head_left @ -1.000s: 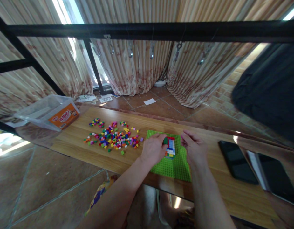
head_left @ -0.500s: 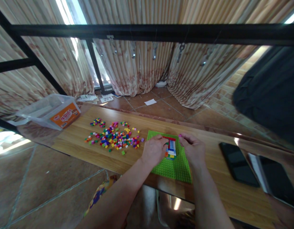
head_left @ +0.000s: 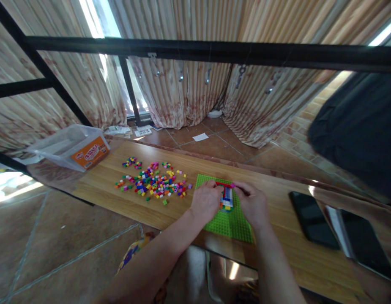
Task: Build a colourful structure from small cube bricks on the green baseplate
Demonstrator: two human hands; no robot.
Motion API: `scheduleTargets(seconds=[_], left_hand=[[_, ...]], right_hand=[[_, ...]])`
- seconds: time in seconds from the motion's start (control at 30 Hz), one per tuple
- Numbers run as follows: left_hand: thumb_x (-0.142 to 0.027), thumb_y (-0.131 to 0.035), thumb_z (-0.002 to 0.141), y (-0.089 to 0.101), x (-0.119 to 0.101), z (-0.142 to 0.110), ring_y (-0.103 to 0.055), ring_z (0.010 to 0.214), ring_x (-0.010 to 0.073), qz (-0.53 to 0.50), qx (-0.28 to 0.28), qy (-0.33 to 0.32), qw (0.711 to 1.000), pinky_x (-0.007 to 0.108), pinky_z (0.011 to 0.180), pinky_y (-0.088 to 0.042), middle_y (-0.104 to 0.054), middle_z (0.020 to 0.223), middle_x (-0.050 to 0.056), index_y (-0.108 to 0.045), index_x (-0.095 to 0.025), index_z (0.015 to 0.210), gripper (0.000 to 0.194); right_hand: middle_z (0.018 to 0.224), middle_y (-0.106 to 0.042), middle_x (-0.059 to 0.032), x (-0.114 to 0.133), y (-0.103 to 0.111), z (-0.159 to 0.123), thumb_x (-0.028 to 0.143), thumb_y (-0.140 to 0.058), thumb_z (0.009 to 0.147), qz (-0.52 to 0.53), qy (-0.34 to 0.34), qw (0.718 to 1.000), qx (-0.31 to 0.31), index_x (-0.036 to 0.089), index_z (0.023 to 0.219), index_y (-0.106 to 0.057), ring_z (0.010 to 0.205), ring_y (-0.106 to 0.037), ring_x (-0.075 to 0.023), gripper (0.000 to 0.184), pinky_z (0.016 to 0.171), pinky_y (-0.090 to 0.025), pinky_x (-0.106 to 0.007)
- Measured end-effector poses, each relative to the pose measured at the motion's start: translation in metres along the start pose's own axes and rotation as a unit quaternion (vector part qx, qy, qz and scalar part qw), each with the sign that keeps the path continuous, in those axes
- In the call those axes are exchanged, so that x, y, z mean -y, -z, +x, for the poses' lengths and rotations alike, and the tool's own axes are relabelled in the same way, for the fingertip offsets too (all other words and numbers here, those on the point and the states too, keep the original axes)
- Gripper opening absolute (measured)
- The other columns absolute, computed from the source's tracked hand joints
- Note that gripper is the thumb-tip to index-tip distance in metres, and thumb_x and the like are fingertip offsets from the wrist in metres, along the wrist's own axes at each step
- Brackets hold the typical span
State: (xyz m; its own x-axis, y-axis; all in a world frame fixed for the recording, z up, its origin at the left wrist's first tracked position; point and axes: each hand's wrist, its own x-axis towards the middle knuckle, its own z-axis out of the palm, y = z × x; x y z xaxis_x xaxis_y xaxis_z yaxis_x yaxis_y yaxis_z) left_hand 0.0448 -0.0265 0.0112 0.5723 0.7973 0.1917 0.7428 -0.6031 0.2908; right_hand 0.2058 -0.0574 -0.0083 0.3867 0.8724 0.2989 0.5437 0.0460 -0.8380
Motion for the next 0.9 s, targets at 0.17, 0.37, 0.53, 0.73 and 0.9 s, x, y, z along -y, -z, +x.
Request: scheduleTargets(seconds=[0.17,0.37,0.53,0.73,0.9], left_hand=[[-0.025,-0.044,0.093,-0.002,0.003,-0.002,-0.056,0.093,0.0192,-0.027,-0.014,0.006,1.000,0.031,0.084,-0.048,-0.059,0.098,0.005,-0.068,-0.024,0.103,0.026],[-0.025,-0.041,0.094,-0.004,0.006,-0.004,-0.054,0.094,0.0194,-0.056,-0.026,-0.008,0.998,0.032,0.084,-0.048,-0.059,0.099,0.004,-0.067,-0.025,0.106,0.028],[-0.024,-0.040,0.095,-0.002,0.007,-0.004,-0.054,0.094,0.0190,-0.060,-0.014,-0.011,0.998,0.032,0.082,-0.048,-0.059,0.099,0.004,-0.066,-0.024,0.107,0.029],[-0.022,-0.042,0.094,0.001,0.006,-0.005,-0.055,0.096,0.0190,-0.057,-0.001,-0.008,0.998,0.032,0.085,-0.047,-0.059,0.101,0.005,-0.065,-0.024,0.109,0.028],[-0.021,-0.044,0.092,0.003,0.006,-0.006,-0.056,0.099,0.0191,-0.082,-0.009,0.003,0.997,0.032,0.089,-0.047,-0.060,0.105,0.004,-0.061,-0.024,0.117,0.030]], right_hand=[[0.089,-0.072,-0.0058,0.005,-0.001,-0.002,0.035,-0.056,0.081,-0.064,0.045,0.996,0.042,0.022,0.085,-0.074,0.080,-0.065,-0.0193,0.023,0.078,-0.050,-0.034],[0.084,-0.070,-0.0039,0.010,-0.002,0.000,0.032,-0.054,0.083,-0.087,0.080,0.991,0.060,0.022,0.079,-0.072,0.076,-0.064,-0.0172,0.021,0.072,-0.048,-0.030],[0.083,-0.067,-0.0042,0.008,-0.006,0.003,0.030,-0.056,0.081,-0.078,0.085,0.992,0.049,0.022,0.074,-0.071,0.077,-0.063,-0.0172,0.019,0.074,-0.050,-0.031],[0.083,-0.066,-0.0047,-0.002,0.000,0.005,0.037,-0.064,0.075,-0.035,0.033,0.999,-0.006,0.019,0.081,-0.070,0.072,-0.062,-0.0169,0.020,0.071,-0.051,-0.032],[0.087,-0.070,-0.0076,-0.011,0.001,0.006,0.046,-0.066,0.073,0.016,-0.066,0.997,-0.027,0.017,0.095,-0.071,0.075,-0.064,-0.0192,0.037,0.072,-0.052,-0.035]])
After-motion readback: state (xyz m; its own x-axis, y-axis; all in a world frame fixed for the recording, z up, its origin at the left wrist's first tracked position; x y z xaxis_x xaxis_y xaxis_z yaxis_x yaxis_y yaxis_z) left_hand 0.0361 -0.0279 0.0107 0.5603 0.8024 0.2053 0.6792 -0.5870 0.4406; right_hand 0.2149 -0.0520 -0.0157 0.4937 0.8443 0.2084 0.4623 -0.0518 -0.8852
